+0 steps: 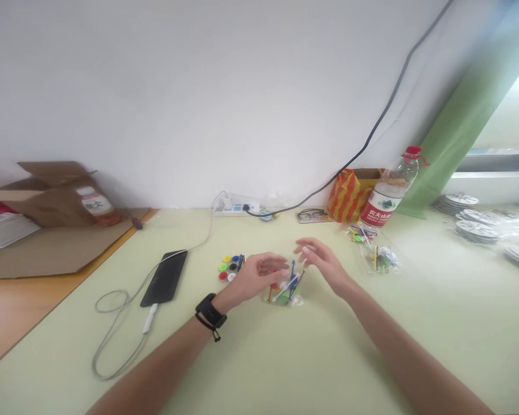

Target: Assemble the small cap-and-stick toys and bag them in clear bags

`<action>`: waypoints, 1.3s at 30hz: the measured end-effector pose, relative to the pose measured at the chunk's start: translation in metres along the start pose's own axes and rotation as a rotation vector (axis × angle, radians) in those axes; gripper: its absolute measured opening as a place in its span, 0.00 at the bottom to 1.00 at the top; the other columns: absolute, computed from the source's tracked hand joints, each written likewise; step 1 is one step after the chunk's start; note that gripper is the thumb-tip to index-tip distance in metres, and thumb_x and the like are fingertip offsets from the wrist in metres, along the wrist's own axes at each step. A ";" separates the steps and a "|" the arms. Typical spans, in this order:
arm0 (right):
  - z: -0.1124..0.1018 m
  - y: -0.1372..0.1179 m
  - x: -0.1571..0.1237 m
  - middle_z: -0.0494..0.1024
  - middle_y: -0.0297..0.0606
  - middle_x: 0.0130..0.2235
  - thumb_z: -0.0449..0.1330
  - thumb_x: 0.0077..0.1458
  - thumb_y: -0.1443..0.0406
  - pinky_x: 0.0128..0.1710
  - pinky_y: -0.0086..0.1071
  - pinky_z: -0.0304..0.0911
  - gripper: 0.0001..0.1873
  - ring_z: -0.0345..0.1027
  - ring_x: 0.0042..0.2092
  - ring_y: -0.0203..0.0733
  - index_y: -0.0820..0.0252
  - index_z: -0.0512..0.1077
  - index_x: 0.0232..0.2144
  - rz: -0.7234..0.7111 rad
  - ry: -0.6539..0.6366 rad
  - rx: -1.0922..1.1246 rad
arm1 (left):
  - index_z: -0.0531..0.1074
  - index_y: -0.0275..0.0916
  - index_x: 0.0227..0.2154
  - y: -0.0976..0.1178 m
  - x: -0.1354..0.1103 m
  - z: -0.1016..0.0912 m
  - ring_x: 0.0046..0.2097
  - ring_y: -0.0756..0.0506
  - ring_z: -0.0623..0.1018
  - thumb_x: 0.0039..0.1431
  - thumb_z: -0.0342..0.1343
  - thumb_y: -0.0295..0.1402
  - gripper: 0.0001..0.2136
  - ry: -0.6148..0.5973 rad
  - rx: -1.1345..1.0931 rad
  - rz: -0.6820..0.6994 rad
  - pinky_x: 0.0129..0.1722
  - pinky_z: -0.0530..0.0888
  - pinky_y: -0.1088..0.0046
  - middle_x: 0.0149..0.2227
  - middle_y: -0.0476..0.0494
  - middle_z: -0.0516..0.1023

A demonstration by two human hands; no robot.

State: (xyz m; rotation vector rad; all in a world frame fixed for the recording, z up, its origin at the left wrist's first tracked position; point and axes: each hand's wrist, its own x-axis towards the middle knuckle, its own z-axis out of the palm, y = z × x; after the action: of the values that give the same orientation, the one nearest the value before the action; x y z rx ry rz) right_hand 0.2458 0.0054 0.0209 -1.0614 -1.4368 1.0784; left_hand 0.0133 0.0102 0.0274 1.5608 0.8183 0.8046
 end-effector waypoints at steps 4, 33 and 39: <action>0.018 0.009 -0.010 0.81 0.40 0.41 0.70 0.55 0.51 0.44 0.38 0.68 0.21 0.76 0.47 0.48 0.55 0.77 0.45 0.108 -0.111 0.160 | 0.81 0.35 0.41 -0.008 -0.005 0.000 0.45 0.40 0.84 0.64 0.63 0.46 0.17 0.131 -0.027 0.035 0.46 0.80 0.66 0.43 0.36 0.86; 0.004 0.009 -0.013 0.73 0.45 0.50 0.62 0.64 0.61 0.57 0.48 0.67 0.04 0.69 0.55 0.51 0.52 0.74 0.41 -0.431 0.016 -0.590 | 0.75 0.38 0.41 -0.031 -0.011 0.025 0.39 0.47 0.81 0.69 0.56 0.47 0.15 0.260 -0.106 0.135 0.42 0.81 0.70 0.38 0.44 0.78; 0.004 0.004 -0.014 0.73 0.44 0.50 0.60 0.65 0.62 0.58 0.48 0.65 0.05 0.68 0.55 0.50 0.53 0.74 0.37 -0.414 -0.019 -0.535 | 0.73 0.39 0.44 -0.031 -0.013 0.022 0.42 0.44 0.82 0.68 0.56 0.49 0.17 0.217 -0.200 0.095 0.45 0.80 0.65 0.42 0.41 0.81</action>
State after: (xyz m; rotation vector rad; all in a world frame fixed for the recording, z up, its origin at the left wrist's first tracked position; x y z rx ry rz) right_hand 0.2433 -0.0080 0.0138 -1.0456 -1.9143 0.4144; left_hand 0.0233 -0.0085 -0.0072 1.3575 0.7966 1.1056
